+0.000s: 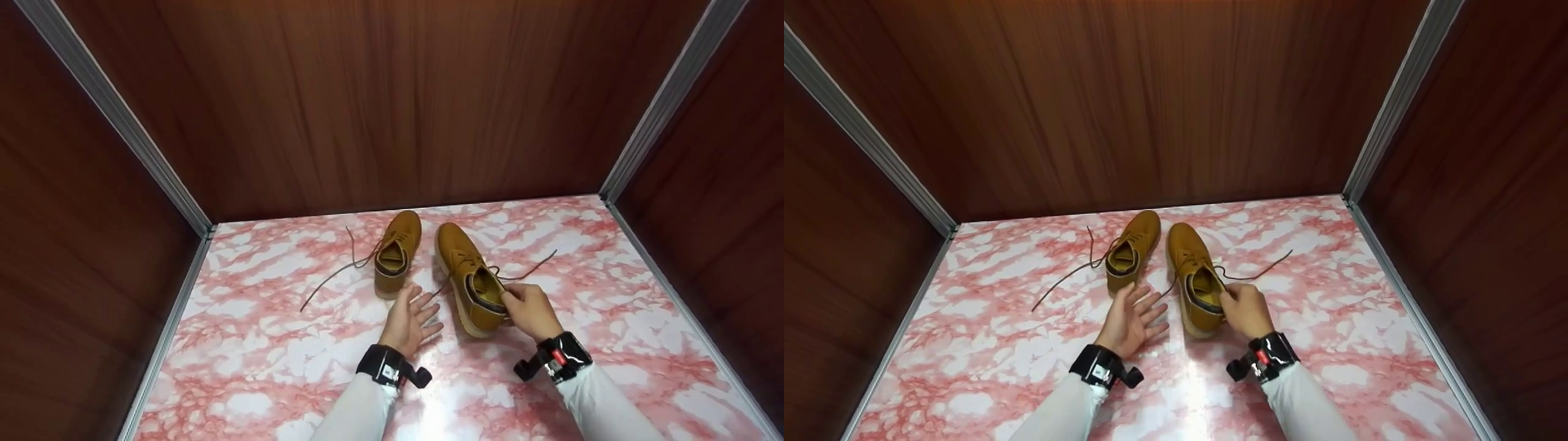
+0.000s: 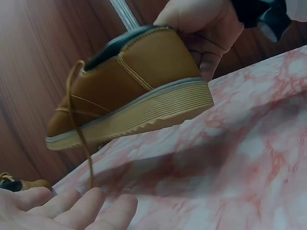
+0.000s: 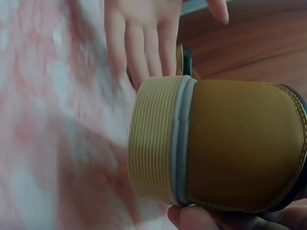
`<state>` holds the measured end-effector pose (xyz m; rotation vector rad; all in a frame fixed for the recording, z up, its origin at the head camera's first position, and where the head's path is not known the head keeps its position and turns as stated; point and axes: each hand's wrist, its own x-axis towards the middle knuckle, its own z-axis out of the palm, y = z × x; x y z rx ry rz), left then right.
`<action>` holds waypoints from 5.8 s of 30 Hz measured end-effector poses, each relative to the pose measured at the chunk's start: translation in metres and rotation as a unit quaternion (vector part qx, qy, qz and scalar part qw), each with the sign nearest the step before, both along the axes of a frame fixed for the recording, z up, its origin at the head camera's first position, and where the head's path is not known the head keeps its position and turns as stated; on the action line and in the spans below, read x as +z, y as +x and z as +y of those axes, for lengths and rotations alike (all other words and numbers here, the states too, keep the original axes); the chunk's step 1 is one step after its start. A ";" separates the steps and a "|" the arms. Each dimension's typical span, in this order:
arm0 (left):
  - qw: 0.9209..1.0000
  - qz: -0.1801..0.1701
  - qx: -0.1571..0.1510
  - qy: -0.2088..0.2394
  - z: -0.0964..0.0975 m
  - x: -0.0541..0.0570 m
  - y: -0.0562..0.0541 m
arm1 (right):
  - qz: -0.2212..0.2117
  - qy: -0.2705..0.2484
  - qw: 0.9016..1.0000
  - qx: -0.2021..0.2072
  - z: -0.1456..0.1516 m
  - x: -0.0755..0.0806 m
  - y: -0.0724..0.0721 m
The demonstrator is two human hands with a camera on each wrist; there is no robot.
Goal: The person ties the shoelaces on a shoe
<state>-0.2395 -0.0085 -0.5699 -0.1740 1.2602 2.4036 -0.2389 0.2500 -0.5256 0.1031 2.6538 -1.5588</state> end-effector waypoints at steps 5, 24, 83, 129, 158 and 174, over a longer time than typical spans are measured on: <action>1.000 -0.001 -0.020 -0.022 0.012 0.002 0.004 | 0.024 0.008 1.000 -0.004 -0.012 0.001 0.019; 0.981 0.090 -0.015 -0.174 0.015 0.017 0.022 | 0.070 0.007 0.997 0.014 -0.042 -0.004 0.052; 0.968 0.081 -0.108 -0.211 -0.002 -0.009 0.039 | -0.053 -0.268 0.962 0.018 -0.041 -0.065 -0.018; 0.936 0.193 0.287 -0.064 -0.027 0.027 0.015 | -0.050 -0.180 0.982 0.023 -0.040 -0.068 -0.031; 0.923 0.185 0.260 -0.216 -0.034 0.040 0.009 | 0.010 -0.193 0.978 -0.075 -0.033 -0.019 -0.024; 0.876 0.287 0.235 -0.308 -0.010 0.063 -0.008 | 0.041 -0.274 0.954 -0.114 -0.011 0.016 -0.030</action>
